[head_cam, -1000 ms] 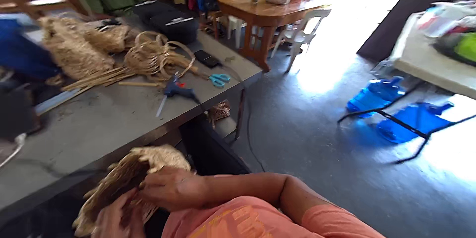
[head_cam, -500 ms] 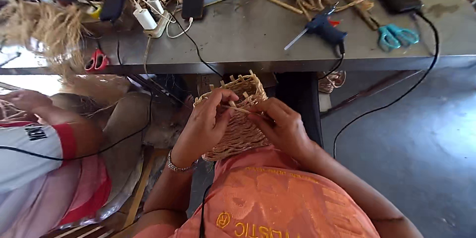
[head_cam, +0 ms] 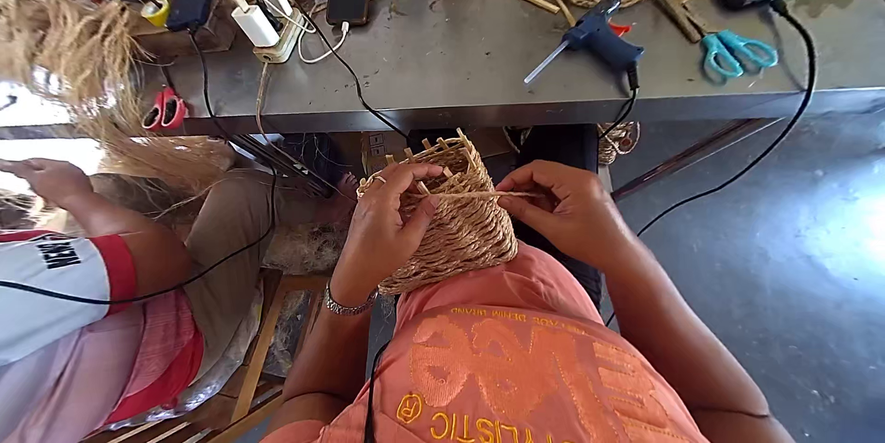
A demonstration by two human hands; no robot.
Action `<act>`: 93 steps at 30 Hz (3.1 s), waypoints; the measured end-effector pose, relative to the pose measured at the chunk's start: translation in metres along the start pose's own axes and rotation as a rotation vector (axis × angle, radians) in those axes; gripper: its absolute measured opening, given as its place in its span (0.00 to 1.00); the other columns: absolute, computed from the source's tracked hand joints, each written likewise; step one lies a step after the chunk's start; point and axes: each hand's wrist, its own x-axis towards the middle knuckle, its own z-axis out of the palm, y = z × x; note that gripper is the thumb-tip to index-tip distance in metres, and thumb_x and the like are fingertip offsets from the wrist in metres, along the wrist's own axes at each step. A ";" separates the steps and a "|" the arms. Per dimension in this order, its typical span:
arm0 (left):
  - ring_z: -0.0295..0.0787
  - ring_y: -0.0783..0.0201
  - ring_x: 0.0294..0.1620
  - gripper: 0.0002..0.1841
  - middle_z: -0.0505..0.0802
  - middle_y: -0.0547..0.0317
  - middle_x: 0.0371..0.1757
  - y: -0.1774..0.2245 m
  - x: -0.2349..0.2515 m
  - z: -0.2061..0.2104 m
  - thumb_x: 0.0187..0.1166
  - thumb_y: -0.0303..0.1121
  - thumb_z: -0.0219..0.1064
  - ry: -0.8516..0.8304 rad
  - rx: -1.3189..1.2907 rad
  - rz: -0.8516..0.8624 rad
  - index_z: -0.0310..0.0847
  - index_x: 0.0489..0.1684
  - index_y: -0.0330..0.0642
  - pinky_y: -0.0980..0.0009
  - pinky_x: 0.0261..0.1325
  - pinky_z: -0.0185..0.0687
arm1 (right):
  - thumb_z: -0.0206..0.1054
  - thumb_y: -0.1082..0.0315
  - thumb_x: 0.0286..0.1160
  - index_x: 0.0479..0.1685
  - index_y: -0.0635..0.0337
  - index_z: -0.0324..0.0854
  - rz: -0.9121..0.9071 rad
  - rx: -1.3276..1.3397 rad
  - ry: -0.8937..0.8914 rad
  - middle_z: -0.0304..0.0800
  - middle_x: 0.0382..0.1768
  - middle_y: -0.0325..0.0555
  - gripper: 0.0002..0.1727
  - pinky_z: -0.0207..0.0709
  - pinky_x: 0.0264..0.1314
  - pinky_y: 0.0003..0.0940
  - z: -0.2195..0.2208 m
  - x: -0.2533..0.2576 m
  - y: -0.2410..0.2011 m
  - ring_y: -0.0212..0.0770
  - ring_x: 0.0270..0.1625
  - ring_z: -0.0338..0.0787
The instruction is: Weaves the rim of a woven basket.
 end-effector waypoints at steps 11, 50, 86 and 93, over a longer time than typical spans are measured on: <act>0.86 0.75 0.44 0.10 0.89 0.64 0.53 0.005 -0.003 0.014 0.83 0.42 0.64 0.080 0.139 -0.020 0.87 0.52 0.51 0.75 0.40 0.84 | 0.70 0.65 0.81 0.48 0.61 0.90 -0.171 -0.167 0.133 0.89 0.42 0.44 0.10 0.86 0.48 0.21 0.003 0.040 -0.002 0.28 0.43 0.89; 0.88 0.73 0.51 0.13 0.89 0.65 0.58 -0.004 -0.001 0.006 0.82 0.41 0.67 0.033 0.106 0.067 0.86 0.59 0.50 0.71 0.46 0.87 | 0.67 0.67 0.83 0.52 0.61 0.92 -0.180 -0.271 0.104 0.91 0.41 0.42 0.11 0.86 0.47 0.21 0.016 -0.002 0.001 0.28 0.42 0.89; 0.77 0.61 0.61 0.16 0.88 0.64 0.44 0.013 0.010 0.017 0.77 0.51 0.69 0.110 0.168 0.226 0.92 0.43 0.49 0.46 0.81 0.48 | 0.63 0.72 0.83 0.53 0.63 0.90 -0.292 -0.156 0.024 0.87 0.60 0.49 0.11 0.86 0.61 0.25 0.015 0.000 -0.008 0.33 0.59 0.88; 0.74 0.65 0.65 0.13 0.87 0.68 0.44 -0.004 0.004 -0.003 0.75 0.49 0.73 0.164 -0.023 0.338 0.93 0.40 0.50 0.52 0.82 0.49 | 0.70 0.67 0.80 0.47 0.61 0.92 -0.291 -0.145 0.097 0.89 0.43 0.41 0.08 0.84 0.42 0.18 -0.003 -0.001 -0.009 0.25 0.39 0.86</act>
